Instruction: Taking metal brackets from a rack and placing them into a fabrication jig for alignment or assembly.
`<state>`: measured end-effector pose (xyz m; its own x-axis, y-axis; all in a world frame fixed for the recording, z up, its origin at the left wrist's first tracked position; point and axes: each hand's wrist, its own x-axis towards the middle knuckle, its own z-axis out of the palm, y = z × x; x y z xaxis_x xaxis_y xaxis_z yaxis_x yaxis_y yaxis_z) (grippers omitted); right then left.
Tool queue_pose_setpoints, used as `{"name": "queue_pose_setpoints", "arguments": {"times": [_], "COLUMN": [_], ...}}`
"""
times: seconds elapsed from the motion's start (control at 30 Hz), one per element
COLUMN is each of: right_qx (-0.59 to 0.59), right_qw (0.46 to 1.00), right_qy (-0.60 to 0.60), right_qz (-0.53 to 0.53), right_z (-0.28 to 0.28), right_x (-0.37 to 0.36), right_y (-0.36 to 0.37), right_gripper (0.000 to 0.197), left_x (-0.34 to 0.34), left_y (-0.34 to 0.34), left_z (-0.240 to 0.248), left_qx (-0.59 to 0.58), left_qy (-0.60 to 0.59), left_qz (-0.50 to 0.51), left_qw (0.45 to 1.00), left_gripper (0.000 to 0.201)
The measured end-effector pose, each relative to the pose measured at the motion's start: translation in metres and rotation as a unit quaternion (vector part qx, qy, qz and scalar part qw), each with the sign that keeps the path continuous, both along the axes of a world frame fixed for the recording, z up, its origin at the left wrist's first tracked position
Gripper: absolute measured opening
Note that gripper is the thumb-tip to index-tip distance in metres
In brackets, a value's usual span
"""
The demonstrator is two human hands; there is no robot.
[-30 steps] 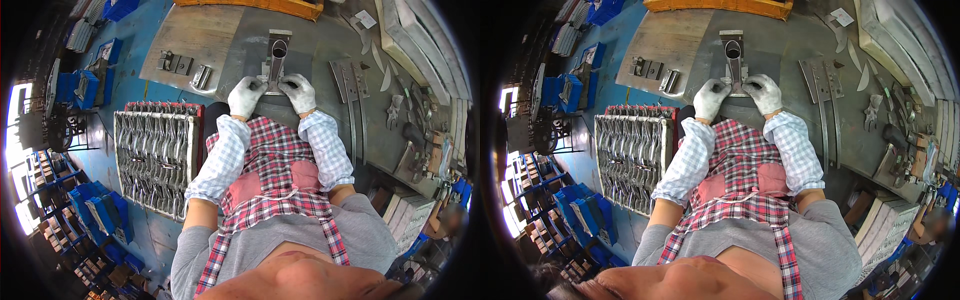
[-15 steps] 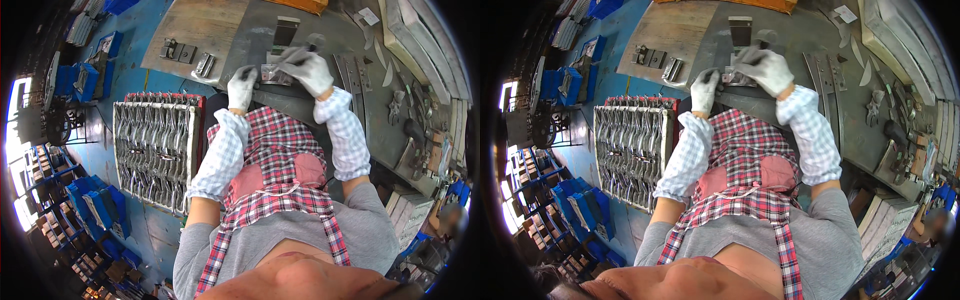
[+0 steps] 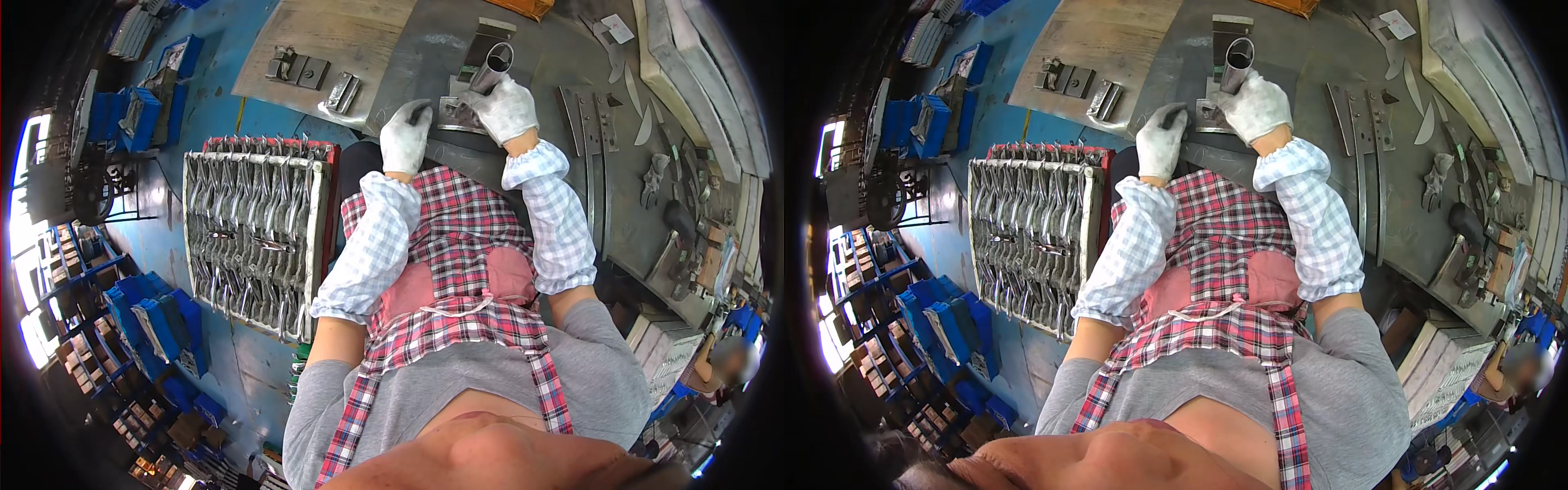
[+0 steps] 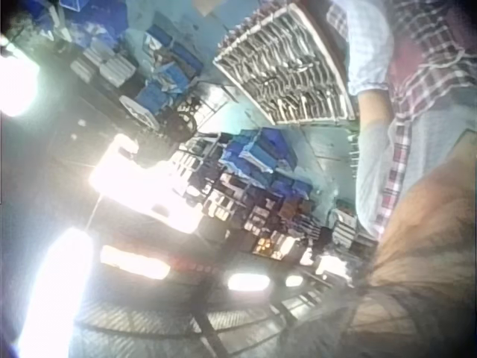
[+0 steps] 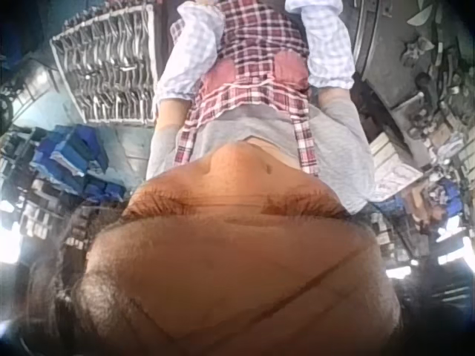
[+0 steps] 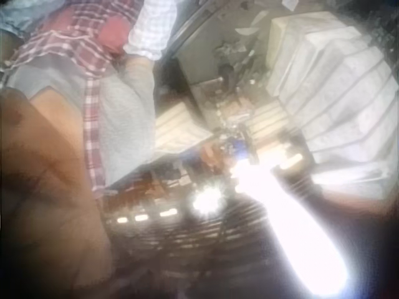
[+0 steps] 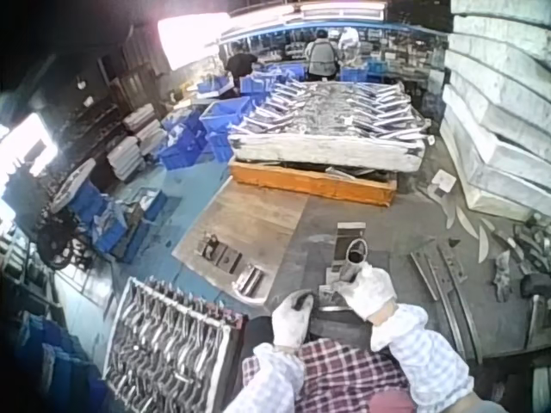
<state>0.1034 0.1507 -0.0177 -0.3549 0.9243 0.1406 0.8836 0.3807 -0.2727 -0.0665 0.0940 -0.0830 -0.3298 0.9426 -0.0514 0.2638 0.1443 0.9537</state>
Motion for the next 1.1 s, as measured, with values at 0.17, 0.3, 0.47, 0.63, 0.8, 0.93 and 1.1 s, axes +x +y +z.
{"name": "queue_pose_setpoints", "arguments": {"times": [0.17, 0.3, 0.47, 0.63, 0.8, 0.93, 1.1], "right_qx": [-0.057, -0.119, 0.045, 0.079, 0.081, 0.073, 0.037], "right_qw": [0.997, 0.839, 0.959, 0.949, 0.945, 0.941, 0.91], "right_qy": [0.053, 0.531, 0.28, 0.303, 0.311, 0.33, 0.407], "right_qz": [-0.023, 0.017, -0.007, -0.032, -0.061, -0.022, -0.068], "right_z": [-0.001, -0.03, -0.074, -0.078, -0.069, -0.07, -0.072], "right_x": [0.007, 0.027, 0.041, 0.032, 0.029, 0.037, 0.034], "right_y": [0.003, -0.007, -0.03, -0.033, -0.038, -0.028, -0.023], "right_gripper": [0.025, 0.023, 0.026, 0.024, 0.022, 0.02, 0.014], "left_x": [0.012, 0.023, 0.022, 0.017, 0.019, 0.028, 0.028], "left_y": [0.01, 0.01, 0.015, 0.015, 0.011, 0.011, 0.023], "left_z": [0.016, 0.018, 0.022, 0.02, 0.021, 0.016, 0.017], "left_qx": [0.058, 0.006, -0.05, -0.062, -0.047, -0.012, -0.045], "left_qy": [0.048, 0.097, 0.123, 0.139, 0.164, 0.189, 0.096], "left_qz": [-0.012, -0.023, -0.035, -0.054, -0.059, -0.055, -0.058], "left_qw": [0.997, 0.995, 0.991, 0.987, 0.984, 0.98, 0.993], "left_gripper": [0.027, 0.03, 0.033, 0.03, 0.029, 0.028, 0.029]}}
